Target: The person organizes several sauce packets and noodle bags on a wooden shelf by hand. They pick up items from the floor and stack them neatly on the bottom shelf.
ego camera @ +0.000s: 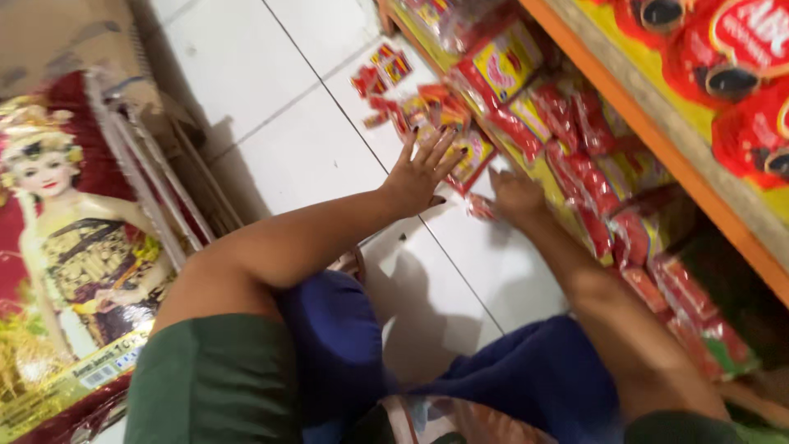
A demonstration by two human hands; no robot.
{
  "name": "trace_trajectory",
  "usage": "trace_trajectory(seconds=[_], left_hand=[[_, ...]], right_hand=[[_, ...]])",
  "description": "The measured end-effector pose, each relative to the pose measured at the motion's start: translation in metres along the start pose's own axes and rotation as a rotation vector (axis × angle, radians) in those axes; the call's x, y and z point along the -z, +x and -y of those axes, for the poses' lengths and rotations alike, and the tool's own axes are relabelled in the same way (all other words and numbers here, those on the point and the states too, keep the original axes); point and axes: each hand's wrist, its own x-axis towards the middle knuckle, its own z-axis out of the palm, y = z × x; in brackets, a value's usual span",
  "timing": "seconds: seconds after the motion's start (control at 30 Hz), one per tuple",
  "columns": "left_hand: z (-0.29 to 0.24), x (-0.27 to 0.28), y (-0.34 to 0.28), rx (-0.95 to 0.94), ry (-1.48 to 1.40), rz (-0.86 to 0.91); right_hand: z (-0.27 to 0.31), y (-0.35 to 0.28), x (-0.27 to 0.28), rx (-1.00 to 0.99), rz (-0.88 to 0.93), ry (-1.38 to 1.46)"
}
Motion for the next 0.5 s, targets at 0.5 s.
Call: trace_trajectory(seconds=[0.5], left_hand=[[0.003,-0.005,0.011,-0.021,-0.165,0.479]], right_hand=[[-0.005,-0.027,-0.013,0.046,-0.029,-0.021]])
